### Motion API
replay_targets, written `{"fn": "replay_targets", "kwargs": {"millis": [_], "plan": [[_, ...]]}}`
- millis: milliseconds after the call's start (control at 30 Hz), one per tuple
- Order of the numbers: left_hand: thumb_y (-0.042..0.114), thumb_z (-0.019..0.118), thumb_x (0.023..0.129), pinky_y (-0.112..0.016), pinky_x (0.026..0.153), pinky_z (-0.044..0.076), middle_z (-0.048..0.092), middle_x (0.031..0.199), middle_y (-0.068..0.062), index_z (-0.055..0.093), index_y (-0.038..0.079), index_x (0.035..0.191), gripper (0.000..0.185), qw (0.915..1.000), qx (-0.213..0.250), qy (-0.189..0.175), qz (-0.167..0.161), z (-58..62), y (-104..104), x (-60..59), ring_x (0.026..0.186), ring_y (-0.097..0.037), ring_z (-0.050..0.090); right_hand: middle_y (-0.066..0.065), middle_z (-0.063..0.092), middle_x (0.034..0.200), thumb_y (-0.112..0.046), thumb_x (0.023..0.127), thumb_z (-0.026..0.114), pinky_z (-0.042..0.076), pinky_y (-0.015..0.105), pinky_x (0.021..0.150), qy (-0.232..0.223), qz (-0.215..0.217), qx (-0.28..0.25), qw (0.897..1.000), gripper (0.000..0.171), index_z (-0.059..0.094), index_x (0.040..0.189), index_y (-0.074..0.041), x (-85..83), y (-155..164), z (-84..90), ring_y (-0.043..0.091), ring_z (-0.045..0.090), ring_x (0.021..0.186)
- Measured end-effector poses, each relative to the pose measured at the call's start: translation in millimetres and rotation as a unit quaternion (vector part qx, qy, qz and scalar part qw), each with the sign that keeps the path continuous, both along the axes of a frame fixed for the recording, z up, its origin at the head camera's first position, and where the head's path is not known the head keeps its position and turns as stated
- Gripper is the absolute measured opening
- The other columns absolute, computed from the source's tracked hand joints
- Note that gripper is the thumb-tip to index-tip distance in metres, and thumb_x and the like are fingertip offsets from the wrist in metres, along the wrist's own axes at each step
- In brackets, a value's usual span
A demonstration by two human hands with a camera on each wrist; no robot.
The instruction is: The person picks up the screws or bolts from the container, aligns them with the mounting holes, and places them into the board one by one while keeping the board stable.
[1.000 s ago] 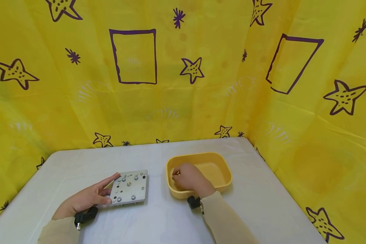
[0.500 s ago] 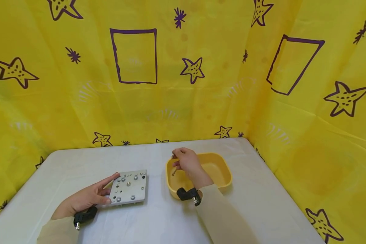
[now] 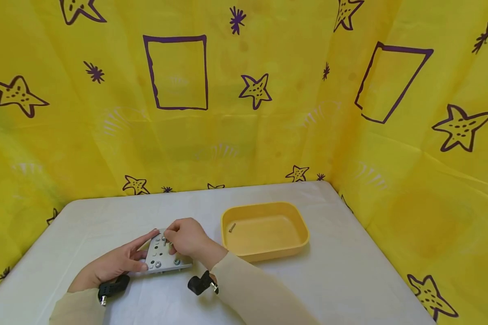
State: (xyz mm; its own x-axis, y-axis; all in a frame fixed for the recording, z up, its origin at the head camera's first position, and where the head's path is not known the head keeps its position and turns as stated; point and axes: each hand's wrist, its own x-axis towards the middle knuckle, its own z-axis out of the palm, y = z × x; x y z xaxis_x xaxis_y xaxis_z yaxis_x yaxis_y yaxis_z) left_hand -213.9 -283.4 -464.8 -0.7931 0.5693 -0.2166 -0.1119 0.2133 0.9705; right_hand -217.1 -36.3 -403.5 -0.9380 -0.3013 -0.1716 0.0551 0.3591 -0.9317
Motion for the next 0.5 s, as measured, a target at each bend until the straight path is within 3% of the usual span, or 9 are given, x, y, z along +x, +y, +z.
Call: {"fn": "replay_targets", "kwargs": {"millis": [233, 500], "plan": [[0.004, 0.072, 0.089, -0.033, 0.092, 0.048, 0.036, 0.148, -0.034, 0.006, 0.012, 0.161, 0.098, 0.9995, 0.016, 0.012, -0.023, -1.5, -2, -0.7, 0.12, -0.031, 0.055, 0.002, 0.062, 0.072, -0.019, 0.097, 0.066, 0.041, 0.027, 0.051, 0.028, 0.027, 0.06, 0.997, 0.011, 0.072, 0.093, -0.011, 7.0, -11, -5.2, 0.017, 0.059, 0.054], [0.003, 0.071, 0.09, -0.034, 0.091, 0.048, 0.038, 0.146, -0.033, 0.004, 0.011, 0.161, 0.098, 0.9992, 0.019, 0.016, -0.03, -3.7, -4, -1.6, 0.12, -0.03, 0.055, -0.002, 0.062, 0.071, -0.02, 0.097, 0.066, 0.043, 0.027, 0.057, 0.066, 0.046, 0.11, 0.991, 0.009, 0.072, 0.091, -0.016, 3.9, -17, -11.4, 0.014, 0.059, 0.051]]}}
